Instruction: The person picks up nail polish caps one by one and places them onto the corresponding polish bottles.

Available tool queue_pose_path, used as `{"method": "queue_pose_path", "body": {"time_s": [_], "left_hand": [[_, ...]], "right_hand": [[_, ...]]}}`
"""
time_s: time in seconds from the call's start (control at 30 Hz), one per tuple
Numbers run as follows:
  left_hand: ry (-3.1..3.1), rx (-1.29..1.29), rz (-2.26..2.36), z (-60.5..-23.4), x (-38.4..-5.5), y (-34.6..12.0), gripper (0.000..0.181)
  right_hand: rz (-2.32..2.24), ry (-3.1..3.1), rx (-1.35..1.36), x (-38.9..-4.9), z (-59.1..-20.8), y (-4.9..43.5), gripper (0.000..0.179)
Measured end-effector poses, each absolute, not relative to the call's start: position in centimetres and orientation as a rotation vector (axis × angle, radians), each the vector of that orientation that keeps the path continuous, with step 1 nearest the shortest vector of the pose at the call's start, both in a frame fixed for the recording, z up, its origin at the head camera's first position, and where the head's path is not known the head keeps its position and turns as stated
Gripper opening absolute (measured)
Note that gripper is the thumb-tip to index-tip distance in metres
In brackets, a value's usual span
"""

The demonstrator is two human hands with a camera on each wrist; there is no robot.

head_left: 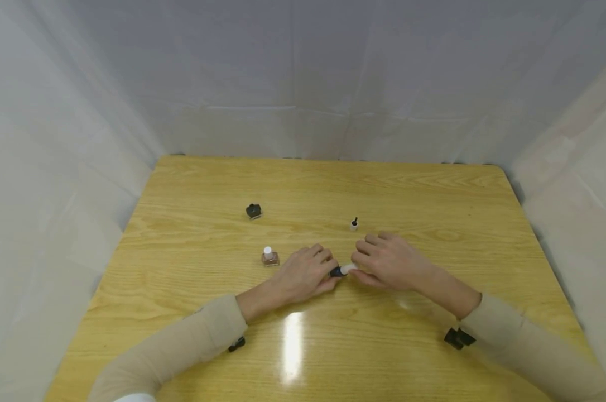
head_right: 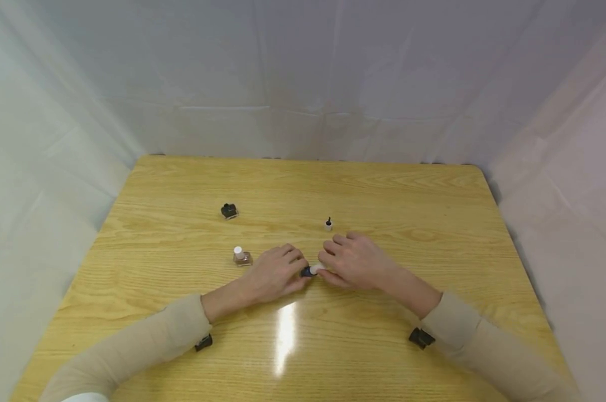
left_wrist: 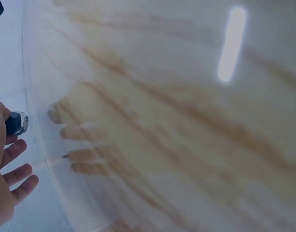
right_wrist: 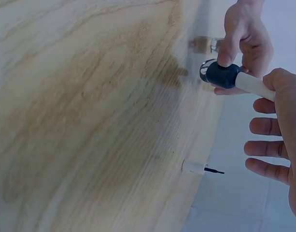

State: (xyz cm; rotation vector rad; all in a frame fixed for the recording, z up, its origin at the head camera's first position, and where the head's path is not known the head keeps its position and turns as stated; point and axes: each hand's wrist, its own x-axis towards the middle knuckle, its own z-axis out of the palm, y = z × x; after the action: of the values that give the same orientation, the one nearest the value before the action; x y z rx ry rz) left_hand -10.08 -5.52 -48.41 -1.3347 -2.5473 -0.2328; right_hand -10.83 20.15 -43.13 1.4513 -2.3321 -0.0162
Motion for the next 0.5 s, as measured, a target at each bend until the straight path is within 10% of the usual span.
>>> {"method": "queue_pose_path", "body": {"time_s": [0.5], "left_hand": [[-2.526,-1.35,-0.25,-48.6,-9.9,-5.4,0.023]], "right_hand": [[0.216,-2.378,1.283,-9.8,-45.6,19.7,0.057]]}}
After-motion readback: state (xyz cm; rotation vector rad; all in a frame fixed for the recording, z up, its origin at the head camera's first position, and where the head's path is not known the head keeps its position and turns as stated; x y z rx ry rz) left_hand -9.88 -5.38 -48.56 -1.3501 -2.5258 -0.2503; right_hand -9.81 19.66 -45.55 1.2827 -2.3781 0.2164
